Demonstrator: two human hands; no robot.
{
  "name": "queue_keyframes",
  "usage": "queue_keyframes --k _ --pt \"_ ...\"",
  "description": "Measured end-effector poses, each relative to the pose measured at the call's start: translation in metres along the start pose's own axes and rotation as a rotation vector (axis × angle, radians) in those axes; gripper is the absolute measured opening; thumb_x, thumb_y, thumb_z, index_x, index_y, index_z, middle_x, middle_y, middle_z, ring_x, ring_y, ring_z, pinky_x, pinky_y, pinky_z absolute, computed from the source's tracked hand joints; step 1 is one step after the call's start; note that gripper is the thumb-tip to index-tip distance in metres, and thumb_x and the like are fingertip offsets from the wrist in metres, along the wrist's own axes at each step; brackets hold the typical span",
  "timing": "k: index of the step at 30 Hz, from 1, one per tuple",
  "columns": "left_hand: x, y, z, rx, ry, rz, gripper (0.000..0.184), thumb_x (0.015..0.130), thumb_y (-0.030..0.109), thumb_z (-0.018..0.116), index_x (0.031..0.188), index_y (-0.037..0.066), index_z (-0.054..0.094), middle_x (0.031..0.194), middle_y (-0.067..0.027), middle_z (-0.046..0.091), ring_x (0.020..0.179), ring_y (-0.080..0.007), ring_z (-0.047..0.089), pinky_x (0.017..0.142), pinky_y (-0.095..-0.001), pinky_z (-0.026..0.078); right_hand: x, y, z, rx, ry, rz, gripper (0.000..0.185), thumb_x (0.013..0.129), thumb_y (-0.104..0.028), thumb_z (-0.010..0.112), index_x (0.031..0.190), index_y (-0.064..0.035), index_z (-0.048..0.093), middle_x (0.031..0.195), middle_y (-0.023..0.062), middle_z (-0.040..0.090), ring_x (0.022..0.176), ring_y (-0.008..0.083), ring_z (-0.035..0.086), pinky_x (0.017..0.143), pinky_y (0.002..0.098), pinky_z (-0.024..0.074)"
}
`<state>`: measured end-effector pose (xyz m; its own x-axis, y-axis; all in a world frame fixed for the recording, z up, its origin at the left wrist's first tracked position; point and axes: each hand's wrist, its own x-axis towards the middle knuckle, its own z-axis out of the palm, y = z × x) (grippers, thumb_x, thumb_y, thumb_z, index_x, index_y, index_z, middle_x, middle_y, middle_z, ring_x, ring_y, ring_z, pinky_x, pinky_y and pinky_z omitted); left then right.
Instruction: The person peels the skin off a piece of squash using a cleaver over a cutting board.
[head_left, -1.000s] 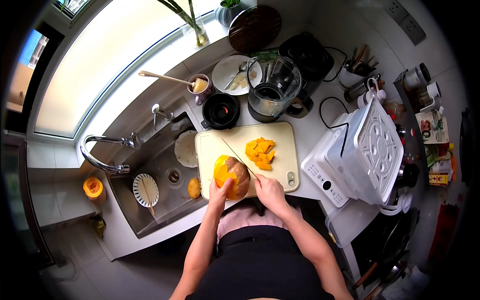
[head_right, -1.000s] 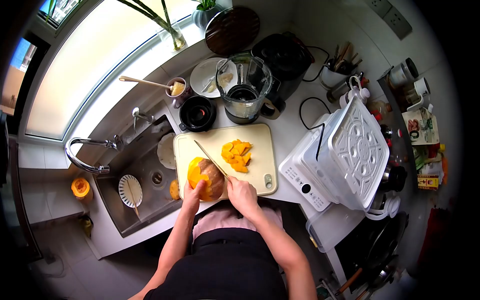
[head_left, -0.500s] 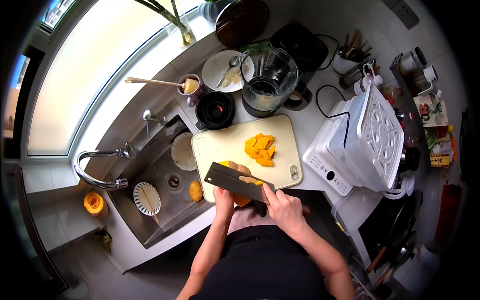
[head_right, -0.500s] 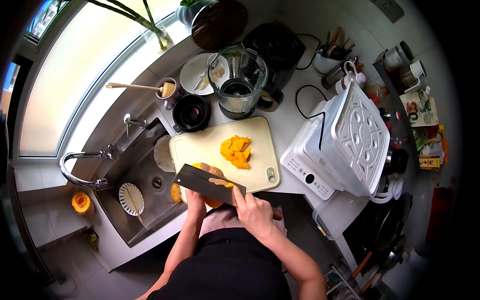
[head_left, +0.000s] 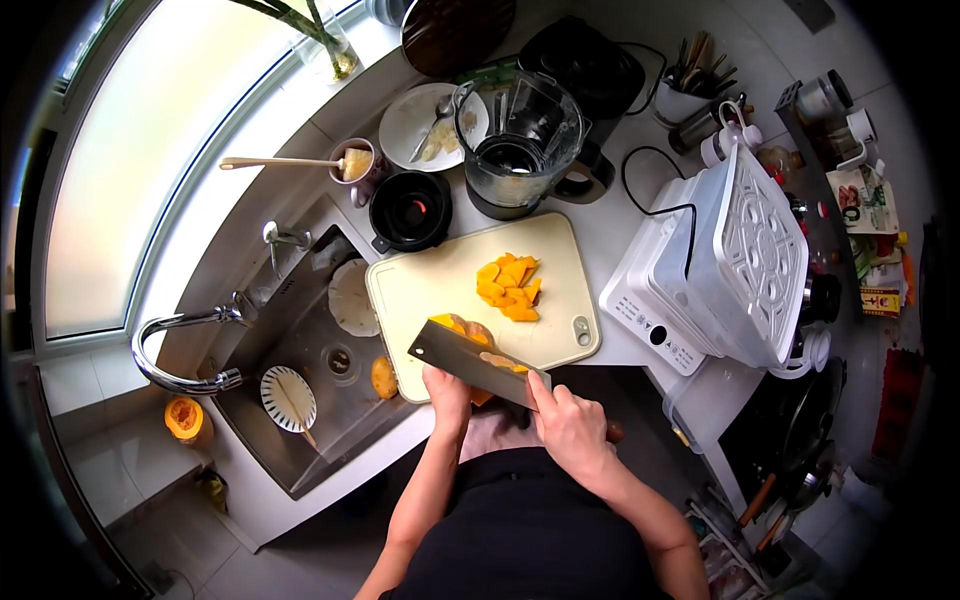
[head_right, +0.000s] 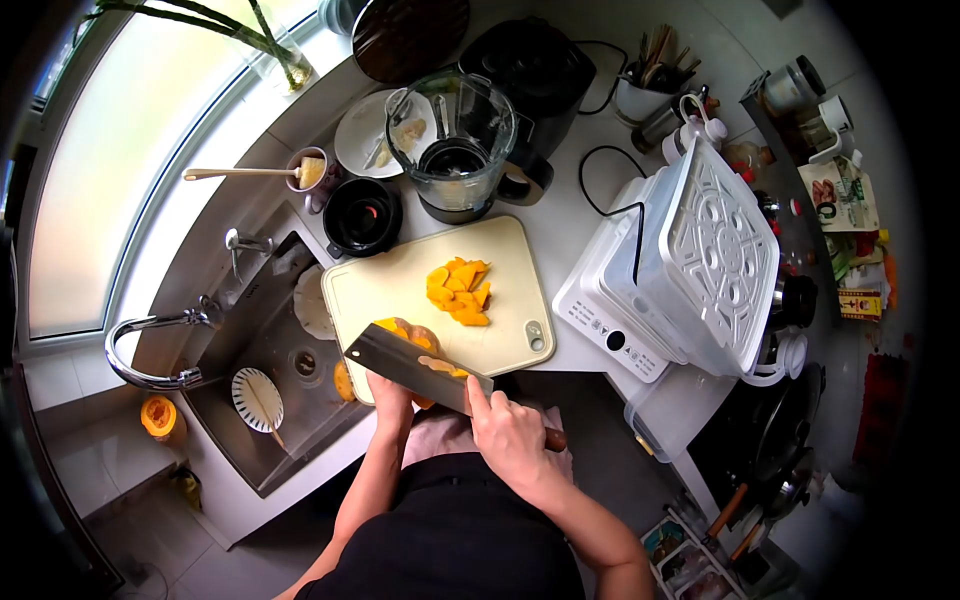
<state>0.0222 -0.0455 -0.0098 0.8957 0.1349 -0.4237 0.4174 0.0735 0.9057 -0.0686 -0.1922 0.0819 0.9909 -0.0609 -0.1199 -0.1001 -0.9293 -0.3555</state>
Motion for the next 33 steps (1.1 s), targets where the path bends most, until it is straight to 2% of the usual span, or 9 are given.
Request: queue_keyframes --k 7,17,20,23,25,27,29,32,33 --pt "0.006 -0.017 -0.003 -0.03 -0.068 -0.124 0.018 0.098 0.012 0.06 0.108 -0.001 0.064 0.092 -0.0029 0.068 0.082 -0.0114 0.062 0.072 -0.0257 0.051 0.004 0.008 -0.003 -0.015 -0.073 0.039 0.044 0.082 -0.013 0.068 0.125 -0.0055 0.063 0.069 0.0111 0.058 0.056 0.0288 0.065 0.051 0.0405 0.0526" --pt "-0.001 -0.035 0.003 0.0 -0.08 -0.037 0.023 0.098 0.014 0.059 0.114 -0.003 0.062 0.104 -0.0062 0.068 0.09 -0.0124 0.063 0.081 -0.0261 0.052 0.036 0.002 0.006 -0.048 -0.186 0.083 0.034 0.086 -0.016 0.063 0.119 -0.0044 0.065 0.068 0.0129 0.065 0.056 0.0296 0.067 0.052 0.0401 0.0556" --pt "-0.001 -0.028 0.001 -0.059 -0.138 -0.057 0.021 0.097 0.012 0.059 0.112 -0.003 0.062 0.101 -0.0047 0.067 0.088 -0.0111 0.061 0.08 -0.0252 0.05 0.051 -0.001 0.011 -0.01 -0.241 0.119 0.032 0.087 -0.015 0.061 0.116 -0.0029 0.064 0.07 0.0167 0.067 0.059 0.0314 0.069 0.054 0.0419 0.056" --pt "-0.011 -0.039 -0.005 0.27 -0.257 0.005 0.018 0.096 0.011 0.061 0.109 -0.001 0.061 0.095 -0.0023 0.065 0.083 -0.0085 0.056 0.076 -0.0241 0.047 0.073 0.011 0.036 -0.028 -0.268 0.13 0.026 0.088 -0.014 0.059 0.11 -0.0033 0.067 0.07 0.019 0.068 0.063 0.0349 0.069 0.057 0.045 0.056" --pt "-0.012 -0.033 -0.005 0.227 -0.227 0.006 0.018 0.095 0.01 0.061 0.11 -0.001 0.062 0.096 -0.0024 0.065 0.084 -0.0095 0.058 0.076 -0.0248 0.049 0.085 0.025 0.043 0.13 -0.299 0.152 0.021 0.088 -0.013 0.058 0.103 -0.0049 0.07 0.069 0.0206 0.067 0.066 0.0386 0.069 0.062 0.0475 0.0559" --pt "-0.009 -0.019 -0.005 0.029 -0.152 -0.083 0.012 0.094 0.011 0.064 0.1 0.0 0.062 0.087 0.0001 0.062 0.078 -0.0098 0.056 0.071 -0.0285 0.049 0.081 0.029 0.037 0.158 -0.263 0.202 0.019 0.088 -0.014 0.058 0.1 -0.0061 0.072 0.07 0.0223 0.066 0.068 0.0399 0.068 0.064 0.0484 0.0551" --pt "-0.008 -0.014 -0.014 -0.015 -0.176 -0.11 0.015 0.095 0.01 0.063 0.107 0.002 0.061 0.096 -0.0008 0.064 0.085 -0.0104 0.059 0.078 -0.0286 0.05 0.078 0.032 0.028 0.285 -0.129 0.193 0.022 0.089 -0.015 0.057 0.103 -0.0036 0.071 0.072 0.0219 0.068 0.067 0.0386 0.068 0.064 0.0477 0.0554" --pt "-0.008 -0.005 -0.022 -0.172 -0.201 -0.085 0.028 0.093 0.007 0.064 0.118 0.003 0.054 0.113 -0.0039 0.062 0.105 -0.0128 0.058 0.096 -0.029 0.045 0.074 0.036 0.021 0.325 -0.145 0.19 0.024 0.09 -0.017 0.059 0.107 -0.0063 0.071 0.072 0.0209 0.068 0.068 0.0388 0.068 0.064 0.047 0.0549" --pt "-0.006 -0.003 -0.022 -0.174 -0.208 -0.079 0.028 0.093 0.007 0.064 0.118 0.003 0.054 0.113 -0.0039 0.062 0.105 -0.0128 0.058 0.096 -0.029 0.045 0.071 0.036 0.019 0.335 -0.158 0.178 0.023 0.09 -0.018 0.059 0.107 -0.0067 0.071 0.072 0.0203 0.068 0.068 0.0389 0.068 0.064 0.0471 0.0547"
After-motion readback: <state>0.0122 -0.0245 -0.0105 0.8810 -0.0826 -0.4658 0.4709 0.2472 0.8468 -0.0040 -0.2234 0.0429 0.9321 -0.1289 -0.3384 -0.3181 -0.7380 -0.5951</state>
